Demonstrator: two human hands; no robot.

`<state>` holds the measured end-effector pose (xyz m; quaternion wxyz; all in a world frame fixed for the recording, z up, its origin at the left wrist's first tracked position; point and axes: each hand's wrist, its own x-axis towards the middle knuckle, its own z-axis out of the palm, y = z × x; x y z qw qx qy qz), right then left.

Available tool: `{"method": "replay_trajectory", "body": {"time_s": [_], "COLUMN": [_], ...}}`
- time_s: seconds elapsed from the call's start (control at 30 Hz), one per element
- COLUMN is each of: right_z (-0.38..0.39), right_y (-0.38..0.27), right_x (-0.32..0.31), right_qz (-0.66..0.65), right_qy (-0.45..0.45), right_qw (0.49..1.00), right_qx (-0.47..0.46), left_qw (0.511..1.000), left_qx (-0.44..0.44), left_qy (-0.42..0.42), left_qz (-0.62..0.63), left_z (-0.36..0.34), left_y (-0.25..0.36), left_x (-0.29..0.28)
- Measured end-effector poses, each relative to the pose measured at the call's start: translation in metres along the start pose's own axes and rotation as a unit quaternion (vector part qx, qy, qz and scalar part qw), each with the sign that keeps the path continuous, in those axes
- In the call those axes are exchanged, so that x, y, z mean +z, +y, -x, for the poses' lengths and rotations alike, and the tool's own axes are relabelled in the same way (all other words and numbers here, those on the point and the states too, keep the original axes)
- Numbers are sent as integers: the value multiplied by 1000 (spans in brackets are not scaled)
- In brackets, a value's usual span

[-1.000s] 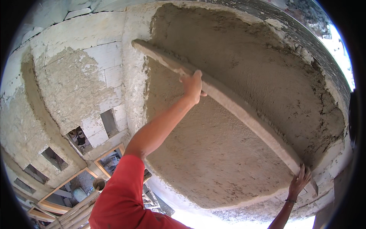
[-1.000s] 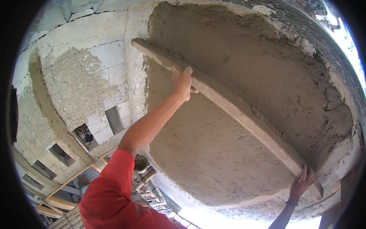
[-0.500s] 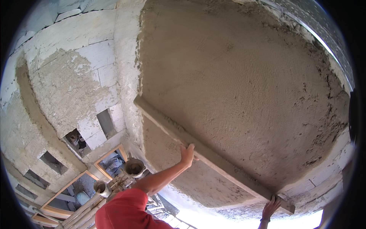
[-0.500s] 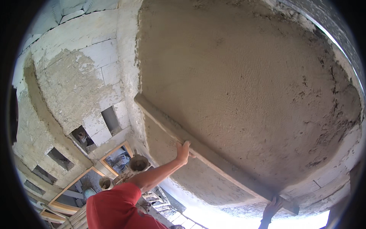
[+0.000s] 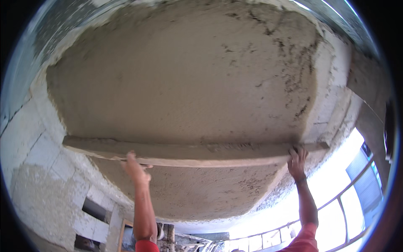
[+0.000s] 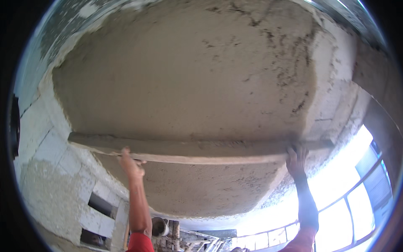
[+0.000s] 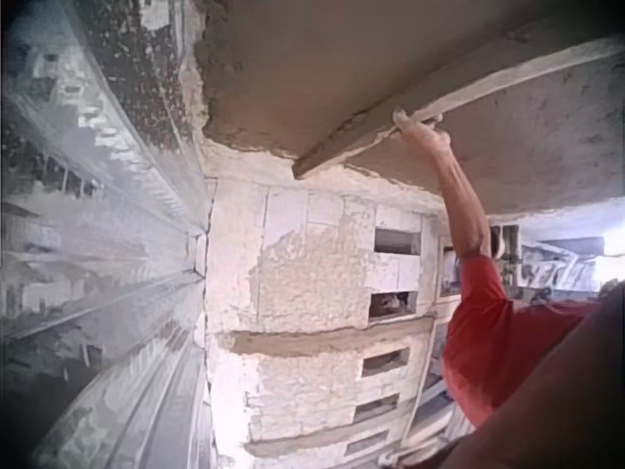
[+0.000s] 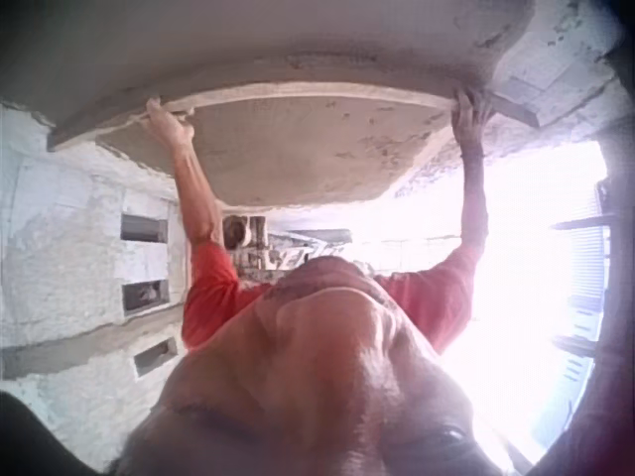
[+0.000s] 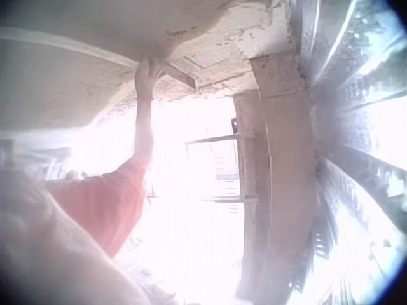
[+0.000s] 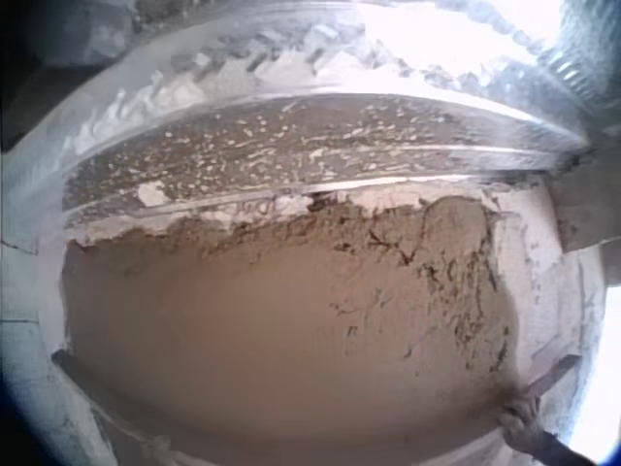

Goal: The person applies wet plaster or mortar to a wall using a trowel, taking material from a bucket, and then uses a long wooden board to level and smooth the surface.

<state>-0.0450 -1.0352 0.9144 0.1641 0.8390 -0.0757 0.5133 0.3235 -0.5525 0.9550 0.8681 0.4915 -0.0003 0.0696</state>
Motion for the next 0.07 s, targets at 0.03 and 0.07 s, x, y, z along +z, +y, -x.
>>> {"method": "replay_trajectory", "body": {"time_s": [0.03,0.07], "right_z": [-24,-53], "right_y": [2,2], "right_x": [-7,-11], "right_qz": [19,30], "right_qy": [8,17], "right_qw": [1000,999], "right_qx": [-8,-20], "left_qw": [1000,999], "left_qx": [10,10], "left_qy": [-10,-24], "left_qz": [-12,-21], "left_z": [-11,-12], "left_y": [32,38], "left_x": [8,19]}}
